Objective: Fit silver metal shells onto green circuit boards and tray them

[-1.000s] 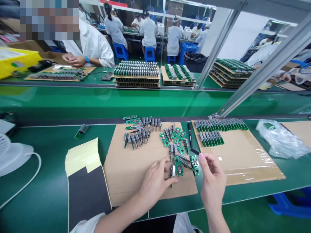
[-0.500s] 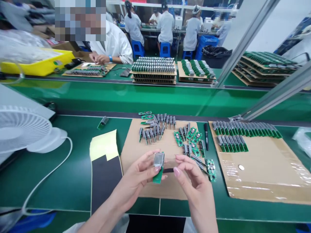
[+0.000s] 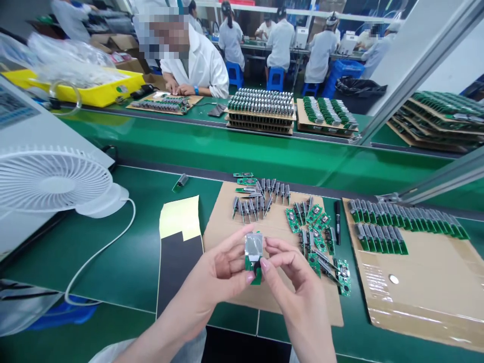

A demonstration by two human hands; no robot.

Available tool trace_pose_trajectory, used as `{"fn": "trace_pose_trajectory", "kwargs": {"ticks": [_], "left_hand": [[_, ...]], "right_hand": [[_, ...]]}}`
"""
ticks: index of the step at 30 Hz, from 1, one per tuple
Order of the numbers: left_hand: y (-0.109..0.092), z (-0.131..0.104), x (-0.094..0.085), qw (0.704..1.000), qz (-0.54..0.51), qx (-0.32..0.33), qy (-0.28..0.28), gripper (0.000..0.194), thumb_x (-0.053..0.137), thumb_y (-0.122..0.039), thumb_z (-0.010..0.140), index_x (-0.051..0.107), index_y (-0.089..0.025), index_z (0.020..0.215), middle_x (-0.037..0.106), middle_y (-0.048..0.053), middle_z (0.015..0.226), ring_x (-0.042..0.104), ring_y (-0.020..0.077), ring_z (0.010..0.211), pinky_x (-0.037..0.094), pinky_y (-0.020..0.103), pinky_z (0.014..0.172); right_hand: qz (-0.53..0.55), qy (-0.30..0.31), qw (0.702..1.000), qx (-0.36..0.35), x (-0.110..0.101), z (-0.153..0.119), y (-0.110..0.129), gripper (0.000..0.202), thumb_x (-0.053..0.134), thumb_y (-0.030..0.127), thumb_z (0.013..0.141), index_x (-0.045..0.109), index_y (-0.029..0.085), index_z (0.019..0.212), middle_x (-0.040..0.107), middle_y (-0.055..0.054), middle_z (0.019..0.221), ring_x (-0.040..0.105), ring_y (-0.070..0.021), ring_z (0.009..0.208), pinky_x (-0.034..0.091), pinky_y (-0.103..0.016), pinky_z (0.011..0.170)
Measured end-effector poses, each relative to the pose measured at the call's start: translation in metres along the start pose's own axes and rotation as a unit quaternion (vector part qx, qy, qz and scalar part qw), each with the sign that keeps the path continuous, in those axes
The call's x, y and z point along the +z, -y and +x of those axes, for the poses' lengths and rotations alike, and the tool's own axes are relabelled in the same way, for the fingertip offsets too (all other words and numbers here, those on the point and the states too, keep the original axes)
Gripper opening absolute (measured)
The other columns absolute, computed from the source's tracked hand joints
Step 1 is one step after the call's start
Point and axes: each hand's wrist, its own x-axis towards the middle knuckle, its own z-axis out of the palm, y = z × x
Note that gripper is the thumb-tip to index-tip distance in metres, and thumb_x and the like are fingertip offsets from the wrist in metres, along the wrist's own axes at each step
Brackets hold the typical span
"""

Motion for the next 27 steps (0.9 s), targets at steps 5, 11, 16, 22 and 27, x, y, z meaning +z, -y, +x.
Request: {"fn": "trace_pose_trajectory", "kwargs": {"ticks": [5,11,16,22,27], "left_hand": [[0.0002,-0.0013,0.0009,1.000,0.019,0.003,-0.005,0.076,0.075,-0.012,0.068,0.046,-0.026,0.138,0.063,0.008,0.132,0.067,0.0170,0.109,0.052,0.024,0.090],[0.0014,0.0004,0.0034,0.999,0.036,0.015,-0.009,0.077,0.072,-0.012,0.067,0.046,-0.026,0.138,0.064,0.008,0.131,0.065,0.0206,0.113,0.052,0.031,0.094],[0.0046,0.0025,0.0025,0.999,0.037,0.018,-0.019,0.075,0.075,-0.016,0.068,0.047,-0.025,0.137,0.066,0.007,0.128,0.063,0.0204,0.117,0.053,0.030,0.094],[0.0071,0.0040,0.0007,0.999,0.033,0.028,-0.020,0.068,0.075,-0.019,0.072,0.049,-0.025,0.135,0.068,0.006,0.125,0.064,0.0184,0.115,0.053,0.029,0.096],[0.0070,0.0049,-0.0014,0.999,0.028,0.033,-0.029,0.065,0.075,-0.021,0.074,0.051,-0.026,0.134,0.070,0.006,0.122,0.065,0.0177,0.114,0.053,0.028,0.095]], "right_hand": [[-0.003,-0.037,0.999,-0.019,0.0101,-0.0015,0.0048,0.021,0.076,0.038,0.073,0.071,0.021,0.062,0.074,-0.012,0.106,0.069,-0.0298,0.105,0.058,-0.044,0.088],[0.007,-0.029,0.999,-0.028,0.0059,-0.0009,0.0016,0.017,0.075,0.034,0.074,0.070,0.021,0.064,0.074,-0.011,0.107,0.069,-0.0277,0.105,0.060,-0.038,0.085],[0.000,-0.034,0.999,-0.022,0.0066,-0.0024,-0.0012,0.019,0.075,0.036,0.075,0.070,0.021,0.065,0.073,-0.010,0.109,0.068,-0.0276,0.107,0.060,-0.038,0.086],[-0.004,-0.035,0.999,-0.008,0.0091,-0.0023,-0.0011,0.020,0.075,0.039,0.075,0.071,0.022,0.066,0.072,-0.009,0.112,0.067,-0.0260,0.109,0.057,-0.037,0.090],[-0.007,-0.038,0.999,-0.014,0.0112,0.0002,-0.0006,0.022,0.076,0.040,0.073,0.071,0.021,0.064,0.073,-0.011,0.108,0.068,-0.0282,0.106,0.058,-0.041,0.088]]}}
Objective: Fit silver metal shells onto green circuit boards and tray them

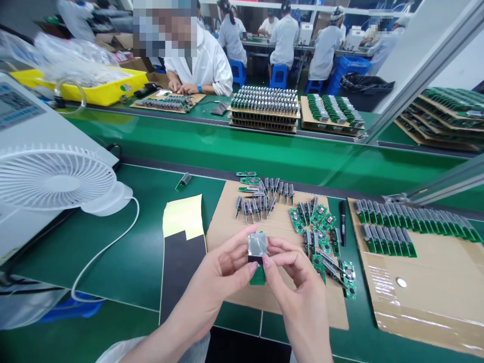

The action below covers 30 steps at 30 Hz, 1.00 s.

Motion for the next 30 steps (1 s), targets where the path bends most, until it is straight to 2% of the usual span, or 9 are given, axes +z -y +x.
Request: {"fn": "trace_pose_trajectory", "kwargs": {"ticks": [9,18,30], "left_hand": [[0.0002,0.0002,-0.0006,1.000,-0.010,0.000,-0.006,0.062,0.079,-0.025,0.072,0.055,-0.027,0.130,0.072,0.004,0.117,0.067,0.0153,0.110,0.053,0.025,0.093],[0.0024,0.0009,-0.0017,1.000,-0.023,0.001,-0.004,0.057,0.076,-0.021,0.075,0.056,-0.027,0.129,0.073,0.003,0.116,0.068,0.0121,0.106,0.052,0.021,0.091],[-0.0005,0.0020,0.0002,0.999,-0.031,-0.010,-0.015,0.062,0.082,-0.025,0.070,0.057,-0.025,0.127,0.073,0.003,0.114,0.067,0.0141,0.108,0.051,0.021,0.091]], "right_hand": [[-0.005,-0.008,1.000,0.000,0.0025,0.0011,-0.0018,0.020,0.076,0.039,0.072,0.071,0.021,0.063,0.074,-0.010,0.105,0.069,-0.0272,0.104,0.059,-0.038,0.086],[-0.003,-0.009,1.000,0.005,0.0036,0.0010,-0.0020,0.018,0.076,0.037,0.072,0.071,0.021,0.063,0.074,-0.009,0.104,0.069,-0.0259,0.103,0.059,-0.035,0.086],[0.005,-0.003,1.000,0.016,0.0032,0.0000,-0.0013,0.018,0.076,0.036,0.074,0.071,0.022,0.064,0.073,-0.008,0.108,0.068,-0.0237,0.105,0.059,-0.030,0.085]]}}
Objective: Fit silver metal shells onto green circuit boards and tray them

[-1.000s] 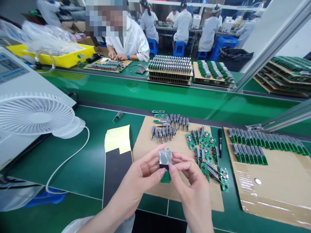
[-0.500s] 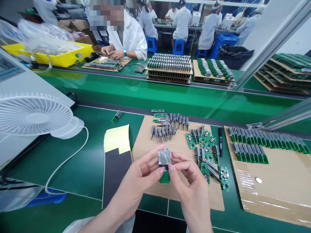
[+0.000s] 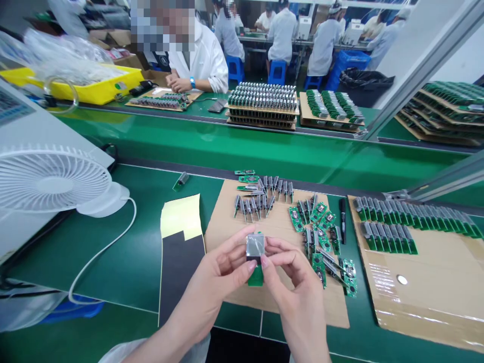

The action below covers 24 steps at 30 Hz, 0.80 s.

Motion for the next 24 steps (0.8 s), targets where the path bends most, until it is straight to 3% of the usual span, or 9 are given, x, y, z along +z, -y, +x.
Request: {"fn": "trace_pose_trajectory", "kwargs": {"ticks": [9,15,24], "left_hand": [[0.0005,-0.0008,-0.0008,1.000,0.016,-0.003,-0.003,0.068,0.082,-0.020,0.068,0.054,-0.025,0.130,0.071,0.005,0.119,0.066,0.0152,0.110,0.052,0.022,0.091],[0.0013,-0.0006,-0.0020,1.000,0.003,-0.001,-0.011,0.069,0.086,-0.023,0.064,0.058,-0.025,0.126,0.073,0.004,0.115,0.066,0.0156,0.109,0.052,0.023,0.090],[-0.0010,-0.0014,-0.0008,1.000,-0.003,0.005,-0.007,0.054,0.081,-0.026,0.072,0.062,-0.029,0.122,0.076,0.001,0.107,0.069,0.0105,0.094,0.051,0.020,0.086]], "right_hand": [[0.046,0.050,0.998,0.011,-0.0062,0.0040,-0.0079,0.019,0.076,0.035,0.077,0.070,0.023,0.063,0.074,-0.005,0.108,0.065,-0.0214,0.112,0.055,-0.027,0.089],[0.030,0.032,0.999,0.024,-0.0023,0.0042,-0.0040,0.019,0.077,0.037,0.074,0.071,0.023,0.063,0.073,-0.006,0.110,0.066,-0.0229,0.110,0.056,-0.029,0.090],[0.016,0.024,1.000,0.009,-0.0008,0.0022,-0.0071,0.018,0.076,0.037,0.074,0.071,0.023,0.064,0.073,-0.006,0.109,0.067,-0.0231,0.108,0.057,-0.030,0.088]]}}
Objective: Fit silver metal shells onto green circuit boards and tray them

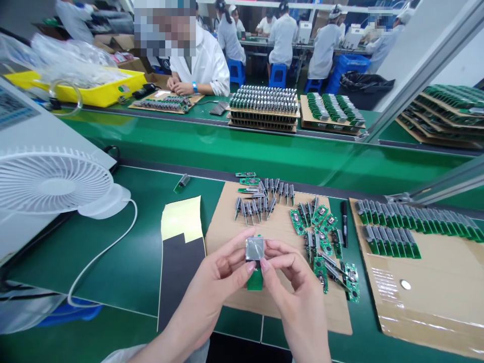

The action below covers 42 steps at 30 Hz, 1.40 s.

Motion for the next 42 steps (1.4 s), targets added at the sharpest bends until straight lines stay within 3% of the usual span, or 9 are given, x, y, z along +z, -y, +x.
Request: {"fn": "trace_pose_trajectory", "kwargs": {"ticks": [12,18,20,24,27,32,36,40,42], "left_hand": [[0.004,-0.001,0.000,1.000,-0.007,0.013,0.000,0.048,0.075,-0.022,0.078,0.059,-0.026,0.123,0.075,0.003,0.109,0.068,0.0093,0.091,0.049,0.017,0.081],[0.006,0.002,0.000,0.999,-0.017,0.049,-0.015,0.045,0.072,-0.023,0.081,0.057,-0.026,0.123,0.073,0.003,0.109,0.070,0.0108,0.088,0.050,0.018,0.077],[0.004,0.002,-0.001,0.997,-0.015,0.065,-0.029,0.046,0.070,-0.023,0.082,0.055,-0.027,0.125,0.072,0.002,0.110,0.071,0.0116,0.087,0.051,0.020,0.079],[0.000,0.002,-0.002,0.997,-0.002,0.071,-0.030,0.048,0.071,-0.024,0.081,0.054,-0.028,0.126,0.072,0.002,0.110,0.070,0.0137,0.092,0.050,0.020,0.080],[-0.001,0.002,-0.001,0.998,0.000,0.062,-0.028,0.049,0.072,-0.023,0.080,0.054,-0.028,0.125,0.072,0.002,0.110,0.069,0.0134,0.094,0.050,0.019,0.079],[-0.001,0.001,0.001,0.998,-0.001,0.056,-0.023,0.046,0.074,-0.022,0.078,0.058,-0.026,0.121,0.073,0.002,0.107,0.067,0.0111,0.096,0.049,0.015,0.075],[0.000,0.002,0.001,0.998,-0.008,0.059,-0.011,0.045,0.076,-0.020,0.076,0.060,-0.026,0.118,0.074,0.001,0.104,0.067,0.0096,0.094,0.049,0.014,0.076],[0.001,0.002,0.001,0.998,-0.013,0.058,-0.013,0.046,0.079,-0.019,0.072,0.061,-0.025,0.114,0.075,0.001,0.101,0.067,0.0098,0.092,0.050,0.015,0.077],[0.001,0.002,0.001,0.998,-0.012,0.056,-0.018,0.046,0.079,-0.019,0.072,0.062,-0.024,0.114,0.075,0.001,0.100,0.068,0.0100,0.091,0.049,0.015,0.076]], "right_hand": [[-0.088,0.001,0.990,-0.113,-0.001,-0.004,-0.020,0.006,0.067,0.028,0.087,0.063,0.024,0.086,0.066,-0.005,0.117,0.063,-0.0199,0.112,0.056,-0.032,0.091],[-0.081,-0.101,0.982,-0.135,0.006,-0.011,-0.014,0.032,0.070,0.033,0.084,0.050,0.025,0.108,0.061,-0.006,0.111,0.066,-0.0152,0.088,0.058,-0.026,0.072],[-0.098,-0.071,0.989,-0.091,0.002,-0.011,-0.013,0.027,0.067,0.038,0.086,0.053,0.023,0.103,0.062,-0.006,0.105,0.064,-0.0164,0.087,0.057,-0.027,0.070],[-0.099,0.060,0.993,-0.021,-0.006,-0.009,-0.017,0.020,0.058,0.041,0.092,0.058,0.021,0.092,0.061,-0.003,0.084,0.061,-0.0141,0.068,0.055,-0.026,0.059],[-0.111,0.031,0.992,-0.053,-0.006,-0.008,-0.017,0.018,0.061,0.039,0.090,0.059,0.022,0.097,0.063,-0.004,0.085,0.059,-0.0141,0.065,0.053,-0.024,0.051],[-0.188,-0.028,0.969,-0.157,0.002,-0.004,-0.007,0.012,0.064,0.034,0.088,0.066,0.025,0.096,0.059,-0.003,0.093,0.054,-0.0128,0.070,0.046,-0.025,0.056],[-0.185,-0.029,0.975,-0.120,0.002,0.000,-0.003,0.015,0.064,0.038,0.087,0.067,0.024,0.082,0.055,-0.001,0.084,0.043,-0.0121,0.061,0.039,-0.026,0.053],[-0.160,0.036,0.983,-0.086,-0.004,0.003,-0.002,0.020,0.064,0.040,0.087,0.067,0.022,0.077,0.058,-0.005,0.083,0.054,-0.0176,0.074,0.041,-0.028,0.056],[-0.137,0.035,0.987,-0.072,-0.003,0.002,-0.001,0.021,0.063,0.040,0.087,0.066,0.022,0.076,0.059,-0.005,0.084,0.056,-0.0199,0.080,0.042,-0.029,0.059]]}}
